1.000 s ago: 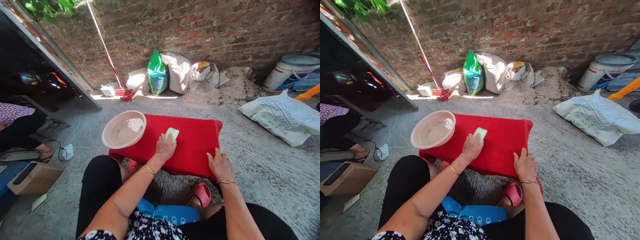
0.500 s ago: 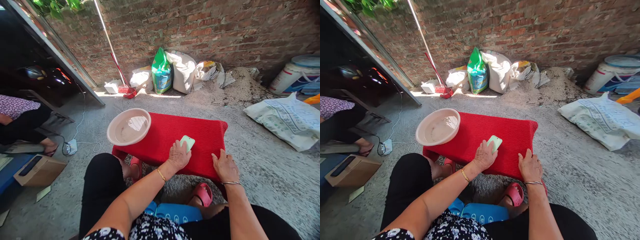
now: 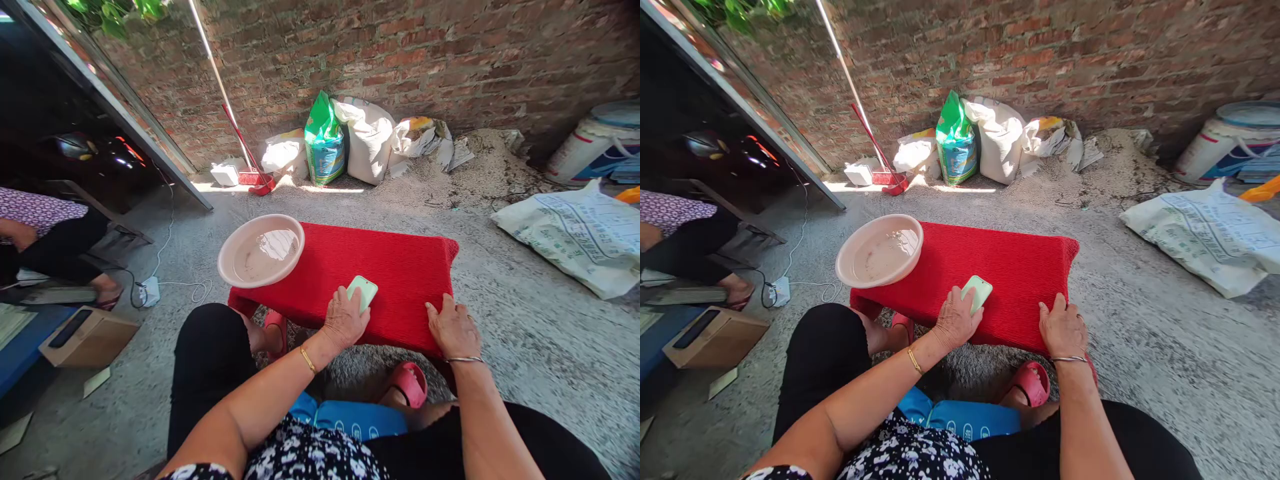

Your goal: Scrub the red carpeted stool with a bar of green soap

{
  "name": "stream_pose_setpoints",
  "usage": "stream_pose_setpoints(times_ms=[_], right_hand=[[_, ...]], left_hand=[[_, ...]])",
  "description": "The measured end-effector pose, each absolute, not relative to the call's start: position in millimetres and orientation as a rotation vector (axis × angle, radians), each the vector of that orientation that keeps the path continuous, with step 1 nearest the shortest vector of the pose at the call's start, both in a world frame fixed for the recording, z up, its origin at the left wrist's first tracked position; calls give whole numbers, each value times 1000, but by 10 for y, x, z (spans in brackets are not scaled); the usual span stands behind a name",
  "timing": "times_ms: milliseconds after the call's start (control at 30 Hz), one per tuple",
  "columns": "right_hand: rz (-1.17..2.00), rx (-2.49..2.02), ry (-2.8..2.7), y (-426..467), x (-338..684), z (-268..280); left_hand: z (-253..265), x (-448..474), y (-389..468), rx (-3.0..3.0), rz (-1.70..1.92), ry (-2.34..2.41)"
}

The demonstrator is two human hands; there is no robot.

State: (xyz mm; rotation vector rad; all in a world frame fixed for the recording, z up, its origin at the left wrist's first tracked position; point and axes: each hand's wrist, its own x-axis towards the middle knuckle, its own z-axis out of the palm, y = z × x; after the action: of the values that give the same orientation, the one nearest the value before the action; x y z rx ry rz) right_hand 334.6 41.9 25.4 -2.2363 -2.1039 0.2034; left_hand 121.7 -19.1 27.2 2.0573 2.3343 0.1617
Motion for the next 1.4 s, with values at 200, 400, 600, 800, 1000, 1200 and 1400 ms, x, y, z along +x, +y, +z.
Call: stream_pose_setpoints(times_ms=[200,400,600,800,1000,1200,1400], right_hand=[[184,-2229,-2076,405,3349,220],[186,-2242,-2090,402,3330,260],[192,-2271,-2094,410,3320,289],[154,-2265,-2115,410,3332,263],[149,-2267,-2122,403,3321,268],[118,-2252,-2134,421,3333,227],[76,-2237,-2129,431,3338,170]], left_hand=[[451,1172,-256,2027,256,2235],[405,435,-487,1833,78,2553],[232,1151,-478,2098,190,2286],[359,1247,-243,2139,286,2145],[438,306,85,1755,106,2660],[304,822,265,1844,117,2577],[295,1710,412,2145,290,2144]])
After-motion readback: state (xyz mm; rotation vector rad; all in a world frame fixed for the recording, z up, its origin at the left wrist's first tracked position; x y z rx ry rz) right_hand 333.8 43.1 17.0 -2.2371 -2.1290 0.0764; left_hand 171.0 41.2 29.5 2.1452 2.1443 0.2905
